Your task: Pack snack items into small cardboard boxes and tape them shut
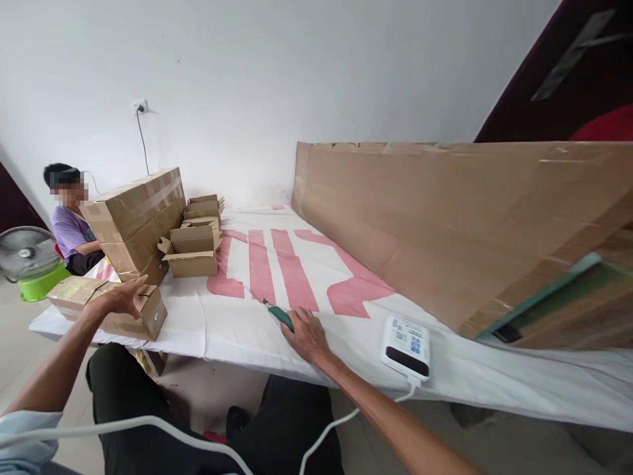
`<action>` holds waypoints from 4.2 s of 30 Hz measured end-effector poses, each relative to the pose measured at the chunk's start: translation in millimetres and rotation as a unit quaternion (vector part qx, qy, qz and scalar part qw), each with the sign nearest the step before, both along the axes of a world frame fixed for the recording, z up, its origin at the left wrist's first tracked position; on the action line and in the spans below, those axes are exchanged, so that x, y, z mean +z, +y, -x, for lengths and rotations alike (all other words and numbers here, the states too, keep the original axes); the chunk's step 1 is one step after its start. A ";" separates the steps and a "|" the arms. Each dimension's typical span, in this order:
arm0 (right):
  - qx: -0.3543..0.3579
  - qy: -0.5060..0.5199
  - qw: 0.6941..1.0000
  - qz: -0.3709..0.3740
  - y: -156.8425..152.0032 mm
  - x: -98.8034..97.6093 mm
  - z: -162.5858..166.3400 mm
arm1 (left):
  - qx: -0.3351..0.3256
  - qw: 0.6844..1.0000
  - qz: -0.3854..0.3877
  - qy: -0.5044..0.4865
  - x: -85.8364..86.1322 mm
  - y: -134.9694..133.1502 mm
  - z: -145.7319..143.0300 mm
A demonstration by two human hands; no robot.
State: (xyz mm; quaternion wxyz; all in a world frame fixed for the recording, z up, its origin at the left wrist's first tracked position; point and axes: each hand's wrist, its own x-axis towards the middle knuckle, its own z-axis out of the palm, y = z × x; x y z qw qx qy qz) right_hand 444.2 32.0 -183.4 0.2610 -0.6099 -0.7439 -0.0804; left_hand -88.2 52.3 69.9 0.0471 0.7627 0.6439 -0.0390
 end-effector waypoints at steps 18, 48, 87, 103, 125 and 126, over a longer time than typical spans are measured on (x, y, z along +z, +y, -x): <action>0.000 0.010 1.000 0.005 2.2 2.4 -0.4 | -0.123 0.989 -0.077 -0.016 -29.1 -12.1 -95.3; 0.025 0.031 0.999 0.000 -2.5 -6.6 -5.3 | 0.095 0.775 -0.081 -0.619 -80.0 -52.9 -106.4; 0.120 0.558 0.816 0.094 -36.9 63.9 103.2 | 0.064 0.749 -0.093 -0.653 -101.5 -87.5 -115.2; 0.145 0.547 0.816 0.113 -31.8 71.2 105.1 | -0.011 0.764 -0.039 -0.644 -83.0 -79.4 -111.3; 0.396 0.226 0.874 0.170 -42.9 228.4 109.6 | 0.006 0.781 -0.088 -0.618 -102.6 -112.8 -113.1; 0.397 0.221 0.875 0.169 -41.6 229.9 110.5 | 0.009 0.782 -0.090 -0.617 -103.1 -113.2 -113.4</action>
